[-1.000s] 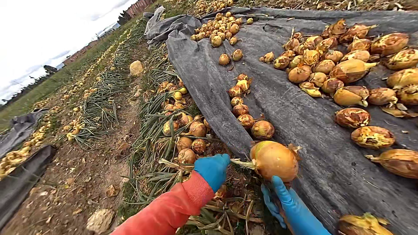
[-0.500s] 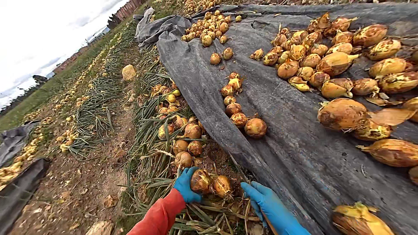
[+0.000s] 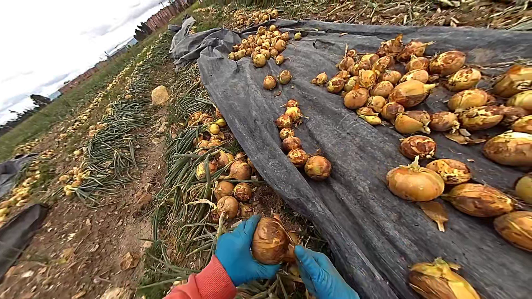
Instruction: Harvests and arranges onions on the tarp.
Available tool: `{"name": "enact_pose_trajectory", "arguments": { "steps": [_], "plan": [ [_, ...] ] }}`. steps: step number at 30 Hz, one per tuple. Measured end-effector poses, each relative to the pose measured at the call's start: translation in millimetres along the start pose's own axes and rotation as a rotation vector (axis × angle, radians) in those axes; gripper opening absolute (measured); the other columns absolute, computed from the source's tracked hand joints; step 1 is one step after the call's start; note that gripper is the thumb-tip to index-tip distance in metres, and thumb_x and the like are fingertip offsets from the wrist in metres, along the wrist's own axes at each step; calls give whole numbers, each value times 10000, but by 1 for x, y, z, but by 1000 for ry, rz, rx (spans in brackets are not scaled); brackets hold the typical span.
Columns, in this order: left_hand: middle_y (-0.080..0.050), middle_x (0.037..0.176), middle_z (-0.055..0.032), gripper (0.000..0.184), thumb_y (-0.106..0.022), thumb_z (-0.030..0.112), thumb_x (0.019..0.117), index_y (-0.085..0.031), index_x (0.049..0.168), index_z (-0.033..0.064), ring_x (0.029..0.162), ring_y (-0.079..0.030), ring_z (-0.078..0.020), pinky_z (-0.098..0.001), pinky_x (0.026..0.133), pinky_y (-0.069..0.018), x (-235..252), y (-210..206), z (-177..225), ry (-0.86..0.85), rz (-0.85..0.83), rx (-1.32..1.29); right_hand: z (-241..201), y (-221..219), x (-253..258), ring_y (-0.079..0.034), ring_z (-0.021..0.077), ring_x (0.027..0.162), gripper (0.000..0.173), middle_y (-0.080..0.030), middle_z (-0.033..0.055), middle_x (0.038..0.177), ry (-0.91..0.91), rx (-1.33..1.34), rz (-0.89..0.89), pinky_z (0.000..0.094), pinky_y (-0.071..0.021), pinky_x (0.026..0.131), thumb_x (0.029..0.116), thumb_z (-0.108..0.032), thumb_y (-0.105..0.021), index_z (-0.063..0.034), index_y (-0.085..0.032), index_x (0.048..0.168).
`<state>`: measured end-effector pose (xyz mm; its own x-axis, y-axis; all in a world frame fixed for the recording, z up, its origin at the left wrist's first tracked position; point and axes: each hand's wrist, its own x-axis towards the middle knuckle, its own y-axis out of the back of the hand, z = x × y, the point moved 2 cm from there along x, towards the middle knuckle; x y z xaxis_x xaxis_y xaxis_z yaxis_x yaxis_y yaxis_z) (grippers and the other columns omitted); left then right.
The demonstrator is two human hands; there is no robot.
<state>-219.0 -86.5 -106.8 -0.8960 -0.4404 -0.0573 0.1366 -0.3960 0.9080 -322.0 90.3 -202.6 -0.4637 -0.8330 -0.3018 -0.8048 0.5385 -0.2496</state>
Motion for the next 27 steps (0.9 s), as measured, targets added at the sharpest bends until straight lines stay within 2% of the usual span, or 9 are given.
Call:
{"name": "enact_pose_trajectory", "arguments": {
  "steps": [3,6,9,11,13,17,20,23,27],
  "plan": [
    [-719,1199,-146,1029,-904,533,580,-558,1418,46,1108,-701,-280,-512,965,-558,33,20,-21,370,127,-127,-13,8,5,-396,27,382,533,-410,-110,491,-8,37,179,230,-383,375,941,-681,-464,-220,-508,678],
    [-730,1136,-76,951,-927,368,630,-493,1405,28,1043,-720,-128,-322,932,-604,32,18,7,326,78,-532,-9,21,16,-460,100,483,683,-476,-35,629,-230,-170,58,306,-437,474,874,-759,-535,-88,-617,973],
    [-719,913,-160,407,-603,287,1015,-629,1204,-72,852,-717,-263,-469,821,-576,10,-3,52,26,-283,-377,-9,15,6,-448,44,463,536,-488,-74,611,-193,50,35,217,-411,436,901,-679,-577,-144,-595,928],
    [-668,793,-196,392,-459,290,1092,-658,1090,-47,767,-689,-365,-568,718,-539,1,-14,74,-84,-409,-241,-19,12,-5,-417,23,413,568,-464,-86,540,-145,344,86,186,-384,391,1006,-663,-390,-180,-560,762],
    [-680,894,-232,446,-371,334,1128,-632,1158,-26,889,-695,-422,-611,794,-530,21,-1,87,-46,-495,-3,-31,21,-4,-407,41,370,637,-443,-66,509,-78,427,130,197,-377,343,1011,-694,-281,-172,-524,740],
    [-674,1252,-233,317,-552,227,1055,-621,1290,26,1230,-619,-437,-626,1021,-463,106,25,27,329,-350,671,-56,46,-1,-402,19,369,679,-430,-96,502,201,249,310,174,-359,346,886,-858,-366,-215,-510,722],
    [-299,1637,-290,863,-796,272,869,-374,1584,36,1548,-175,-500,-702,1221,-133,90,-23,-13,212,-581,633,-62,65,8,-438,36,377,652,-450,-77,508,213,139,362,193,-409,364,903,-811,-421,-182,-548,787],
    [-409,1572,-293,1059,-877,342,807,-274,1625,44,1472,-369,-473,-635,1230,-217,54,-113,-14,98,-826,383,-49,54,11,-443,80,475,495,-464,-50,626,-84,-71,236,271,-428,470,969,-591,-542,-103,-626,981],
    [-628,1381,-199,940,-882,415,704,-502,1487,61,1278,-613,-364,-569,1097,-473,38,-121,-42,329,-592,-25,-14,37,9,-469,123,526,470,-504,-6,678,-263,-89,208,329,-446,530,964,-542,-625,-81,-643,1059]
  ]
}}
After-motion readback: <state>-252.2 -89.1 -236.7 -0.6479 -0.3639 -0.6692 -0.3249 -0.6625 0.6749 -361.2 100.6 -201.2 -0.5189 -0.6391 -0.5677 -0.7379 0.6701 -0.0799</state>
